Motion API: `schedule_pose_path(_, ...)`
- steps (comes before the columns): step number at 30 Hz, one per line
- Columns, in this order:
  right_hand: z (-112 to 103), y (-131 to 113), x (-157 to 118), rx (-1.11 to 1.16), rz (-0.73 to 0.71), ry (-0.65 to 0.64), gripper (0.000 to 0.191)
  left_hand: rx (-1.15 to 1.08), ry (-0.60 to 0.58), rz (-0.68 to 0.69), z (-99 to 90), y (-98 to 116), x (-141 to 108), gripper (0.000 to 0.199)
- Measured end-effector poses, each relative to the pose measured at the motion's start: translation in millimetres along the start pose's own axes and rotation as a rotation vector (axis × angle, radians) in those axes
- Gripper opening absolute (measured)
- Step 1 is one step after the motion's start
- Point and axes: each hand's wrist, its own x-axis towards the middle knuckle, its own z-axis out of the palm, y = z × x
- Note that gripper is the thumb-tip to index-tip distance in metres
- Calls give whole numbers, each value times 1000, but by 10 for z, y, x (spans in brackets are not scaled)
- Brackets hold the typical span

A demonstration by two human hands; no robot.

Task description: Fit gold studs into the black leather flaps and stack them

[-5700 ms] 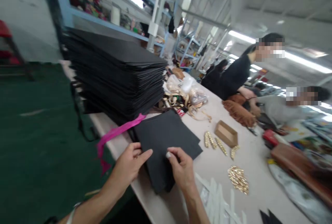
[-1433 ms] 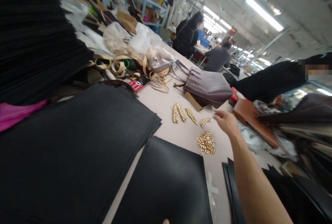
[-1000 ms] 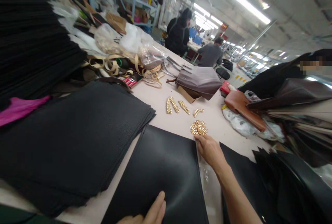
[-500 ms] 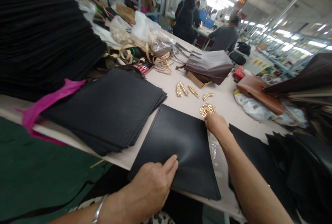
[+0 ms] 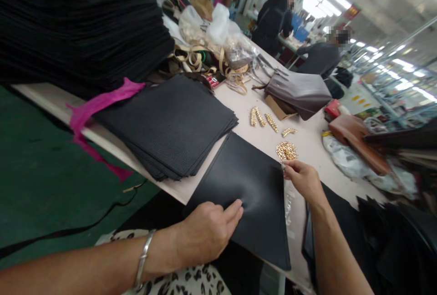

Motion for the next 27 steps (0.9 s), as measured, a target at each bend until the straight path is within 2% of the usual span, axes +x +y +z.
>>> schedule_pose_path(3, 149, -240, -475, 242, -57, -141, 41, 10, 53, 11, 19, -11, -4, 50)
schedule_pose_path(5, 256, -418, -764, 385, -77, -235, 36, 18, 80, 19, 24, -19, -2, 48)
schedule_pose_path(8, 347, -628, -1008, 405, -112, -281, 25, 29, 104, 30, 27, -25, -4, 47)
schedule_pose_path(12, 344, -753, -1038, 325, -185, -251, 18, 24, 115, 25, 26, -18, -17, 46)
schedule_pose_path(18, 310, -766, -983, 317, -233, -295, 17, 3, 103, 25, 15, -17, -11, 45)
schedule_pose_path(27, 240, -860, -881, 240, -187, -402, 15, -36, 98, 36, 6, -30, -13, 40)
